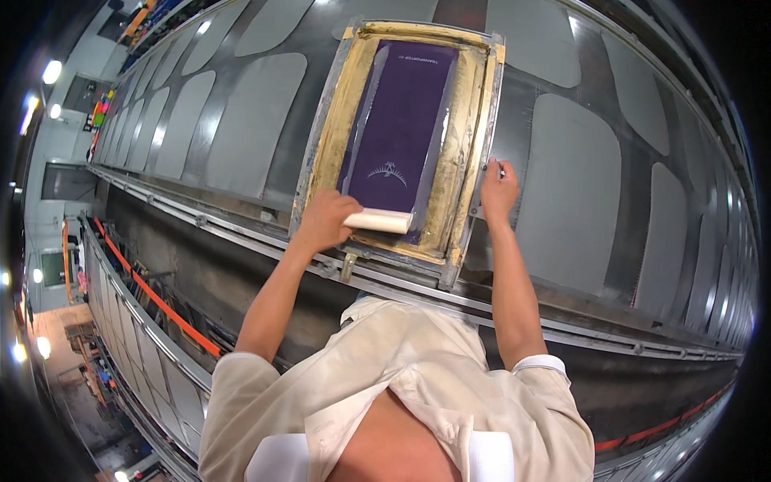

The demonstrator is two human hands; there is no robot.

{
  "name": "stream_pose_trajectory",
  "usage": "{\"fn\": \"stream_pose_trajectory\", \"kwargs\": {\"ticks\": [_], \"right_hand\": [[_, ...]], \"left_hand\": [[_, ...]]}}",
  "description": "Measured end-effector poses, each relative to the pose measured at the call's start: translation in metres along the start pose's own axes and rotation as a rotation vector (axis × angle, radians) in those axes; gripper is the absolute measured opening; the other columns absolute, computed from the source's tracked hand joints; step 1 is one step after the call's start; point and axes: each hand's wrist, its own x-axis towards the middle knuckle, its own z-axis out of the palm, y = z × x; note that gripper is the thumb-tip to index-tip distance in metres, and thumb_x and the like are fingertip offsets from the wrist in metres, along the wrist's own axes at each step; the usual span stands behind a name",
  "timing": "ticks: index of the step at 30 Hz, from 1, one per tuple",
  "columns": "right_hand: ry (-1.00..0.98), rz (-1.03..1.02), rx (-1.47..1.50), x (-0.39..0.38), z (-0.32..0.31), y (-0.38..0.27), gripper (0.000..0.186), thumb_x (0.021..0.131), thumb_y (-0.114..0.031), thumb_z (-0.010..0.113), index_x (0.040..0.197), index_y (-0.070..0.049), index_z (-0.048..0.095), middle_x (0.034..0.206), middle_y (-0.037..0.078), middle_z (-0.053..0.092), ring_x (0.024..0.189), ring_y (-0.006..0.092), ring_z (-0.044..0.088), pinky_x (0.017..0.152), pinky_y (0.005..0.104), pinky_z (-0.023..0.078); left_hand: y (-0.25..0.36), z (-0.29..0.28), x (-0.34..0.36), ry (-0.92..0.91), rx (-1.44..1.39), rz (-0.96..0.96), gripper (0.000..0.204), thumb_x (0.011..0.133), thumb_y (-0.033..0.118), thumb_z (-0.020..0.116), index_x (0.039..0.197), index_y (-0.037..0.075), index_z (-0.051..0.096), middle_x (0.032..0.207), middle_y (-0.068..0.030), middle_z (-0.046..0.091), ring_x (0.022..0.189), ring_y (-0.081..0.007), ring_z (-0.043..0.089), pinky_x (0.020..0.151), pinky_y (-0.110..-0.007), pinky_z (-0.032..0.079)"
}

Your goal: The person repeatedly rolls a white squeegee over a purple screen-printing frame to spread ink evenly across the mesh. The person maintains a steady rhythm and consistent pressure throughout the process.

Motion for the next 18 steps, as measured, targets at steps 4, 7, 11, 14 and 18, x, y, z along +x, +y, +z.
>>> {"fn": "stream_pose_trajectory", "kwargs": {"ticks": [4,7,11,14,18], "right_hand": [[0.036,0.081,-0.078,-0.009,-0.01,-0.025,0.034,0.097,-0.035,0.066,0.099,-0.002,0.069,0.075,0.013,0.064,0.067,0.0215,0.055,0.068,0.0387,0.046],[0.086,0.026,-0.14,-0.009,-0.011,-0.026,0.035,0.098,-0.037,0.065,0.102,-0.003,0.071,0.076,0.015,0.066,0.068,0.0247,0.059,0.069,0.0401,0.047],[0.085,0.044,-0.27,-0.007,-0.01,-0.03,0.035,0.098,-0.038,0.064,0.104,-0.004,0.071,0.08,0.018,0.069,0.072,0.0299,0.066,0.073,0.0415,0.049],[-0.018,0.125,-0.362,-0.009,-0.018,-0.042,0.037,0.099,-0.038,0.062,0.115,-0.005,0.07,0.086,0.02,0.071,0.076,0.0331,0.067,0.076,0.0416,0.05],[0.034,-0.019,-0.328,-0.054,-0.043,-0.029,0.039,0.103,-0.029,0.06,0.133,-0.005,0.062,0.107,0.021,0.07,0.089,0.0329,0.067,0.082,0.042,0.051]], "left_hand": [[0.018,-0.004,-0.036,0.033,0.04,0.03,0.046,0.063,0.013,0.081,0.108,0.013,0.072,0.109,0.0003,0.07,0.095,-0.0236,0.062,0.085,-0.041,0.046],[0.017,0.006,-0.051,0.027,0.062,0.072,0.052,0.062,0.012,0.081,0.113,0.012,0.069,0.114,0.0004,0.068,0.093,-0.0224,0.061,0.084,-0.04,0.045],[0.013,0.009,-0.036,0.026,0.038,0.104,0.055,0.062,0.009,0.078,0.116,0.01,0.067,0.115,-0.0003,0.068,0.092,-0.0225,0.059,0.083,-0.041,0.044],[-0.006,0.012,-0.004,0.063,0.064,0.154,0.051,0.065,0.007,0.076,0.115,0.009,0.067,0.114,-0.002,0.067,0.093,-0.0234,0.059,0.083,-0.041,0.043],[-0.057,0.016,0.09,0.099,0.127,0.184,0.055,0.061,0.007,0.078,0.115,0.012,0.07,0.117,-0.0009,0.069,0.098,-0.0251,0.06,0.087,-0.041,0.045]]}}
